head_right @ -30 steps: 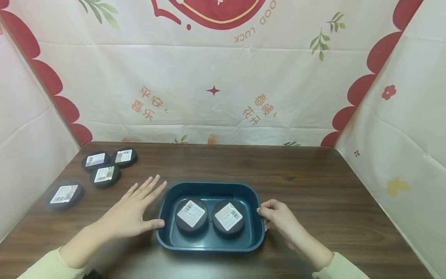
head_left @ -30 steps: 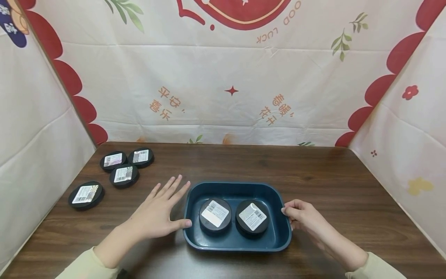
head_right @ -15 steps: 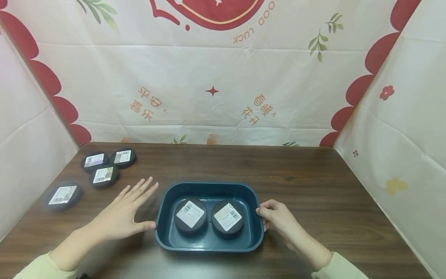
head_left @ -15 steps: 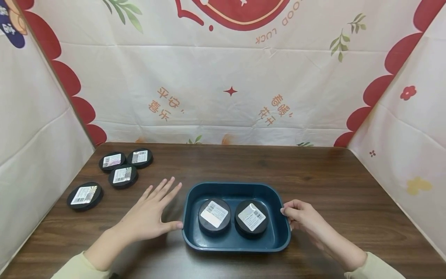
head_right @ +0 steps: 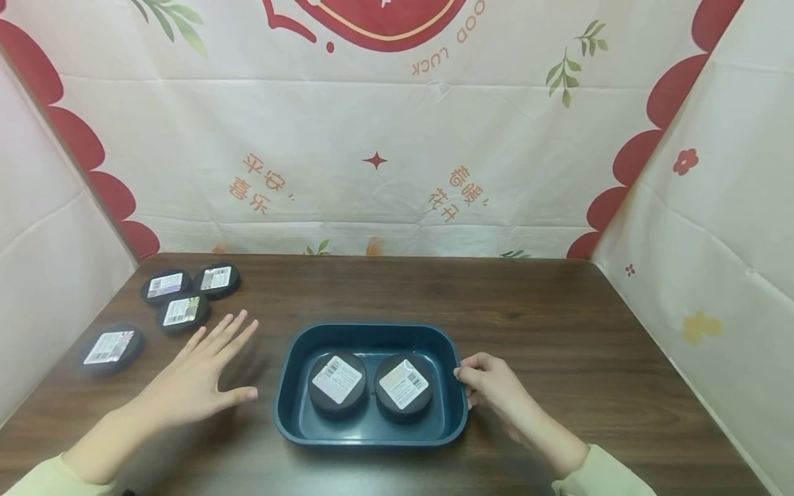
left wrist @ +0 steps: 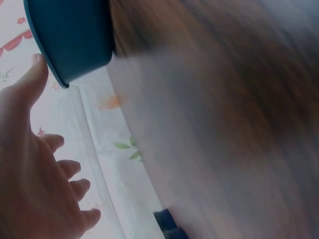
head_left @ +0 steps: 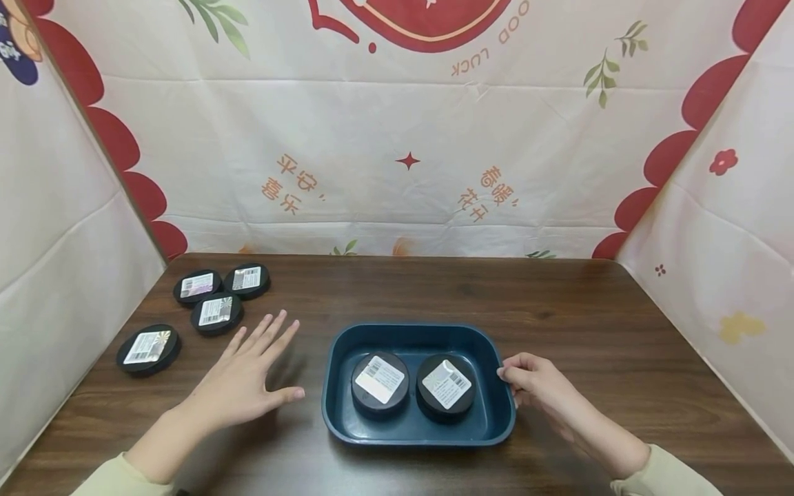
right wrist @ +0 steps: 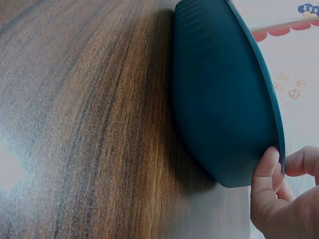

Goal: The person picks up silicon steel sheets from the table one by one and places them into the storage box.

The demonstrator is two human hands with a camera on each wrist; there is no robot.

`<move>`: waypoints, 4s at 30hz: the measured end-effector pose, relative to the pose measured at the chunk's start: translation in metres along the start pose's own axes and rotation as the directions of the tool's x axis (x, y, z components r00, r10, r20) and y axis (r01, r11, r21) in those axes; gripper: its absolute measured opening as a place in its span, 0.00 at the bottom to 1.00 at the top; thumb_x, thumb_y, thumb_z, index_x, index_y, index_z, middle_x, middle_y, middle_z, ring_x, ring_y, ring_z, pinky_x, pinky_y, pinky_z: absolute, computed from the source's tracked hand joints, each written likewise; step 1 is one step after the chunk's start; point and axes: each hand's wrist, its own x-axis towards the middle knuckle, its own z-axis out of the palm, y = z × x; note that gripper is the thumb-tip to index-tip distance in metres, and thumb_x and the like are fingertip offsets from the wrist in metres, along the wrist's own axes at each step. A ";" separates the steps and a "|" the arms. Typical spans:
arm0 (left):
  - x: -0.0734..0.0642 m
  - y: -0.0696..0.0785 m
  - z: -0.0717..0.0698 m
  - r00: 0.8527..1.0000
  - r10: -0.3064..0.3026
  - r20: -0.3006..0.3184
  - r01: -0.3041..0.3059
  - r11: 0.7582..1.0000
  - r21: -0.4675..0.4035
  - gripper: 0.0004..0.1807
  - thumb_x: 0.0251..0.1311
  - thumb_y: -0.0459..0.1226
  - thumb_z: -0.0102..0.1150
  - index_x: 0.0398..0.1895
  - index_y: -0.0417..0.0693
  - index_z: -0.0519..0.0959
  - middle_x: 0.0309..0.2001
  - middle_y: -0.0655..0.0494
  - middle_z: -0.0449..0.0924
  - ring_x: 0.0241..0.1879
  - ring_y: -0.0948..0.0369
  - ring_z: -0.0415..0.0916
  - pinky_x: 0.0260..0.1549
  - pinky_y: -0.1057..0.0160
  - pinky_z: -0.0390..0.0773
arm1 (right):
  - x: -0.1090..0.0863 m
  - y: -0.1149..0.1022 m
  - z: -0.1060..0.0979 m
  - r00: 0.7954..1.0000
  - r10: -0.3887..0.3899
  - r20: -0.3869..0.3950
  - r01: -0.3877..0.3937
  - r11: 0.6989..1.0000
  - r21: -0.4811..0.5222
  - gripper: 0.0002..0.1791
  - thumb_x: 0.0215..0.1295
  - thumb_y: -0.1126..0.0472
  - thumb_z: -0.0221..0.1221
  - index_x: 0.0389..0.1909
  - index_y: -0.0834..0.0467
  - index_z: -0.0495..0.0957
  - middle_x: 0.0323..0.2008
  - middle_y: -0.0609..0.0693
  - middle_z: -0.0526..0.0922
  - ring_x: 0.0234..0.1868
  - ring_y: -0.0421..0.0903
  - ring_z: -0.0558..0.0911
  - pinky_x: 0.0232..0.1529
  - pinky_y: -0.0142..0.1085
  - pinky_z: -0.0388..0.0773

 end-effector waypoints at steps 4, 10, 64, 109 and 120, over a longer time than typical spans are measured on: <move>-0.003 -0.006 -0.001 1.000 -0.020 0.002 0.020 1.000 0.016 0.52 0.49 0.66 0.56 0.74 0.55 0.48 0.73 0.50 0.43 0.71 0.48 0.40 0.65 0.41 0.39 | 0.000 0.000 0.000 1.000 0.001 -0.003 -0.001 1.000 0.001 0.16 0.63 0.64 0.52 0.44 0.73 0.67 0.26 0.52 0.72 0.26 0.46 0.73 0.28 0.37 0.76; -0.007 -0.013 -0.002 0.999 -0.044 -0.002 0.044 0.999 0.033 0.52 0.50 0.66 0.54 0.74 0.54 0.47 0.73 0.48 0.43 0.71 0.47 0.40 0.64 0.40 0.41 | 0.000 0.001 0.000 1.000 -0.006 0.007 0.006 1.000 -0.003 0.16 0.63 0.63 0.52 0.45 0.73 0.67 0.26 0.51 0.73 0.26 0.45 0.73 0.28 0.36 0.76; -0.049 -0.147 -0.017 0.909 -0.396 -0.130 0.393 0.918 -0.049 0.65 0.52 0.63 0.56 0.68 0.28 0.27 0.67 0.24 0.26 0.67 0.35 0.24 0.58 0.33 0.24 | 0.000 0.001 0.001 1.000 0.005 -0.001 -0.005 1.000 0.001 0.15 0.63 0.63 0.52 0.44 0.72 0.68 0.25 0.51 0.71 0.26 0.45 0.73 0.27 0.36 0.75; -0.059 -0.179 -0.024 0.849 -0.526 0.049 0.528 0.842 -0.108 0.60 0.53 0.57 0.59 0.60 0.11 0.41 0.52 0.10 0.51 0.50 0.22 0.55 0.45 0.31 0.62 | 0.000 0.001 0.001 1.000 0.002 -0.010 -0.002 1.000 -0.008 0.15 0.63 0.64 0.52 0.44 0.73 0.68 0.25 0.51 0.71 0.25 0.45 0.72 0.27 0.36 0.75; -0.058 -0.187 -0.026 0.878 -0.476 0.054 0.479 0.875 -0.071 0.59 0.50 0.58 0.62 0.59 0.12 0.48 0.52 0.12 0.52 0.49 0.24 0.56 0.44 0.31 0.62 | 0.000 0.001 0.001 1.000 -0.005 -0.007 0.005 1.000 -0.006 0.15 0.63 0.64 0.52 0.43 0.73 0.68 0.25 0.51 0.70 0.25 0.45 0.72 0.27 0.36 0.75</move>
